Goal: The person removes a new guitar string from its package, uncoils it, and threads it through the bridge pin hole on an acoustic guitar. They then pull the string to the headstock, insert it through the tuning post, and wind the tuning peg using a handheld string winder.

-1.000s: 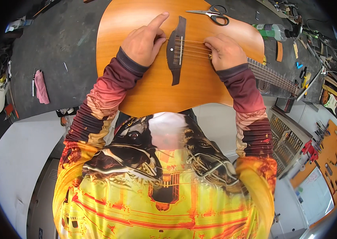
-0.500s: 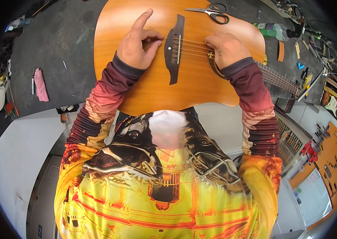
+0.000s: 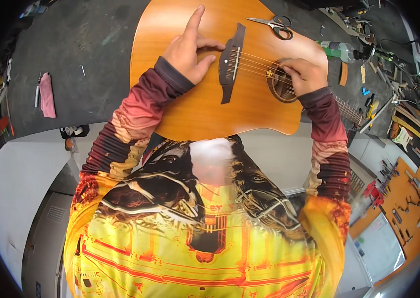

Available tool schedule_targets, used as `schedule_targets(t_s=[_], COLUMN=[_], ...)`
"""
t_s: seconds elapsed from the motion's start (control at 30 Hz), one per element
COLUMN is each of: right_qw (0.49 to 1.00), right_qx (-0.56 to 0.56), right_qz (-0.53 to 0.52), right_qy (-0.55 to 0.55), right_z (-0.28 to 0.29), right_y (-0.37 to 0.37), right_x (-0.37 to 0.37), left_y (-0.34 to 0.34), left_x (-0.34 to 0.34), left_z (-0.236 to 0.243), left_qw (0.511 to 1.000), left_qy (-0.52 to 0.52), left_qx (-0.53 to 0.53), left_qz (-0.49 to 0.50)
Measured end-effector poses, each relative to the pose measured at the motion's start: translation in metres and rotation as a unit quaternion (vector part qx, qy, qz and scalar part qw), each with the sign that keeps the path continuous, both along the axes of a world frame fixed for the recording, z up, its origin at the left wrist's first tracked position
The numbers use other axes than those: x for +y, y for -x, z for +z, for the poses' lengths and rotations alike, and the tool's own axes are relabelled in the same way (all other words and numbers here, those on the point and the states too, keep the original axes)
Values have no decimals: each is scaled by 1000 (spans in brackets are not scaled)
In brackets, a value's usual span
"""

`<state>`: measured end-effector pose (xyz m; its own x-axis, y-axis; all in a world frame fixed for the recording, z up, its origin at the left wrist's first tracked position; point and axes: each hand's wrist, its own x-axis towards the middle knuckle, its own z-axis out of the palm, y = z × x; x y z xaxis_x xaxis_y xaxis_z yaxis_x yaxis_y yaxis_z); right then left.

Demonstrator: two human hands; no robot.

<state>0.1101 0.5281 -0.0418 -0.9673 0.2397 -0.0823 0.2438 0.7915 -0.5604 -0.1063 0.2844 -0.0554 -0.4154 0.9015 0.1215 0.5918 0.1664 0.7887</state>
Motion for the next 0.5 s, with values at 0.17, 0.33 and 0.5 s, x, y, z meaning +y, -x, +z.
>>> schedule_targets(t_s=[0.17,0.33,0.5], right_qw=[985,949,939], right_qx=[-74,-112,-83], right_qz=[-148,-250,-312], right_qy=[52,154,117], right_z=[-8,-20,-10], right_y=[-43,-118,-211], right_x=[26,78,124], left_y=[6,17,46], left_x=[8,11,3], left_z=[-11,-31,-35], left_qw=[999,999,1000], left_qy=[5,-38,-10], left_qx=[-34,5,-16], left_qz=[-17,-28,-21])
